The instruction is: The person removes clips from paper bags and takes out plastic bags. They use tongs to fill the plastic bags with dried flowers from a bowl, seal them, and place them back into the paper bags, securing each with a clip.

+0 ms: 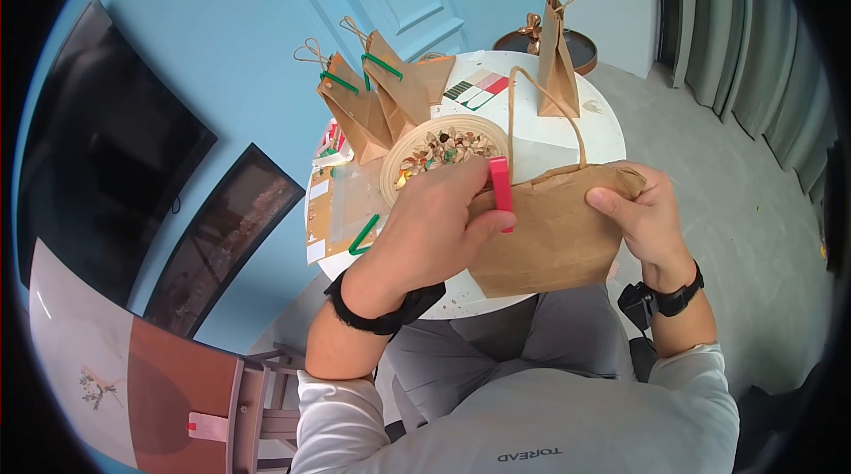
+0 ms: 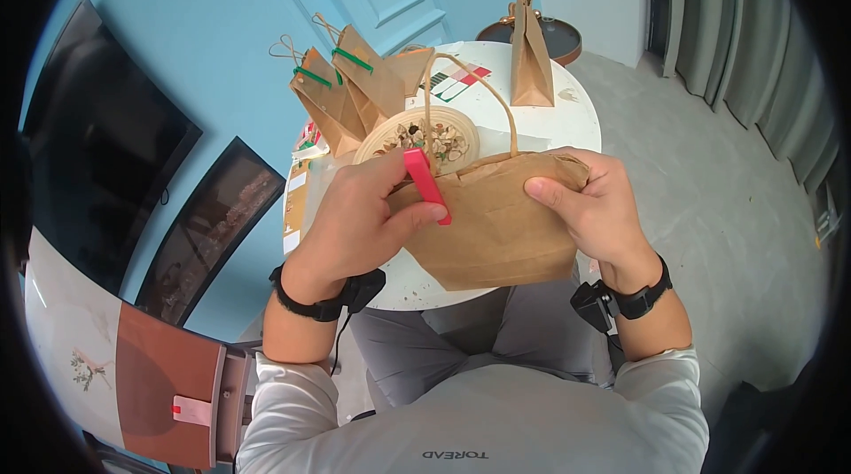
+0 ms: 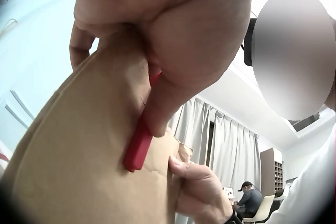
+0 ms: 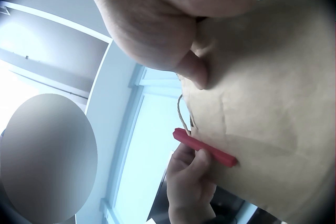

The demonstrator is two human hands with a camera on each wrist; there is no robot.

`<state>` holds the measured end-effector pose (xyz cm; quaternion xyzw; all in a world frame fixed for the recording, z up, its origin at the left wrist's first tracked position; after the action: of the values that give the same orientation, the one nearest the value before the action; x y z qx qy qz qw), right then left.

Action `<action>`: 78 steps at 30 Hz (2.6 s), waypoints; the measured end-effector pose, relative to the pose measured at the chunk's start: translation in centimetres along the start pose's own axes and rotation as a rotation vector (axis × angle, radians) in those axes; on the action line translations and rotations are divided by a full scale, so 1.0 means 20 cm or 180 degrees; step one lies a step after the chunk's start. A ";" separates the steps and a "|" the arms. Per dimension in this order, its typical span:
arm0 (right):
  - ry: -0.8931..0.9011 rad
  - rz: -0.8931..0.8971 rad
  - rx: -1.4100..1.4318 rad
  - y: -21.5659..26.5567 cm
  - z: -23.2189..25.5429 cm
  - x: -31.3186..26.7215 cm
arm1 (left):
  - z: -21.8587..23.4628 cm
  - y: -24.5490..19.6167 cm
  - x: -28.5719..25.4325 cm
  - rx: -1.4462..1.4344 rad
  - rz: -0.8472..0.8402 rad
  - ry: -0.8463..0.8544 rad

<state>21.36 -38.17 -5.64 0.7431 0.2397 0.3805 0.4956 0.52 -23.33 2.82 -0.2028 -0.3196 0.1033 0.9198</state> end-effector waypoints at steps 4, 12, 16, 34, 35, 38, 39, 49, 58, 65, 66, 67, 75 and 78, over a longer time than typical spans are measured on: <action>-0.0025 0.0012 -0.0058 0.00 0.02 0.00 | -0.03 0.02 0.00 0.0078 -0.0065 0.0125; -0.0390 0.0539 0.0020 0.02 0.09 0.02 | 0.01 -0.03 0.09 0.0263 -0.0286 0.0084; -0.1035 0.0975 0.0097 -0.04 0.18 0.09 | 0.27 0.01 0.33 0.0295 0.0150 -0.0629; 0.0183 0.0790 -0.2283 -0.82 0.13 0.06 | -0.13 1.30 1.51 0.2312 0.1798 -0.1149; 0.0186 0.0827 -0.2302 -0.82 0.12 0.06 | -0.19 1.49 1.52 0.2298 0.1859 -0.1375; 0.0143 0.0908 -0.2317 -0.81 0.12 0.07 | -0.26 1.63 1.48 0.2309 0.2327 -0.1333; 0.0156 0.0922 -0.2323 -0.82 0.12 0.07 | -0.27 1.62 1.44 0.2333 0.2542 -0.1188; 0.0199 0.0957 -0.2482 -0.83 0.12 0.06 | -0.14 1.77 1.42 0.2473 0.2825 -0.0889; 0.0067 0.0992 -0.2524 -0.81 0.09 0.06 | -0.05 1.65 1.38 0.1941 0.2581 -0.0829; 0.0036 0.1039 -0.2669 -0.80 0.07 0.05 | 0.09 1.29 1.10 0.1484 0.1661 -0.1250; 0.0033 0.0994 -0.2676 -0.80 0.07 0.04 | 0.09 1.24 1.01 0.1449 0.1276 -0.1362; 0.0042 0.1016 -0.2694 -0.80 0.07 0.04 | 0.07 1.13 0.88 0.1554 0.0969 -0.1335; -0.0105 0.0990 -0.2693 -0.84 0.07 0.01 | -0.18 0.47 -0.33 0.0796 0.0788 0.0929; -0.0071 0.0654 -0.2681 -0.88 0.09 0.01 | -0.25 0.53 -0.60 0.0656 0.1039 0.1292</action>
<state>23.30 -32.19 -22.11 0.5001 -0.0171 0.4844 0.7176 -6.13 -19.22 -11.96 -0.1736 -0.0797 0.2393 0.9520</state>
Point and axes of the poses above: each hand's wrist, its own x-axis towards the middle knuckle, its own z-axis out of the back of the hand, y = z × x, the point moved 3 cm from there along x, towards the middle knuckle, and after that the axes turned 9 degrees about -y, right-handed, at the moved point
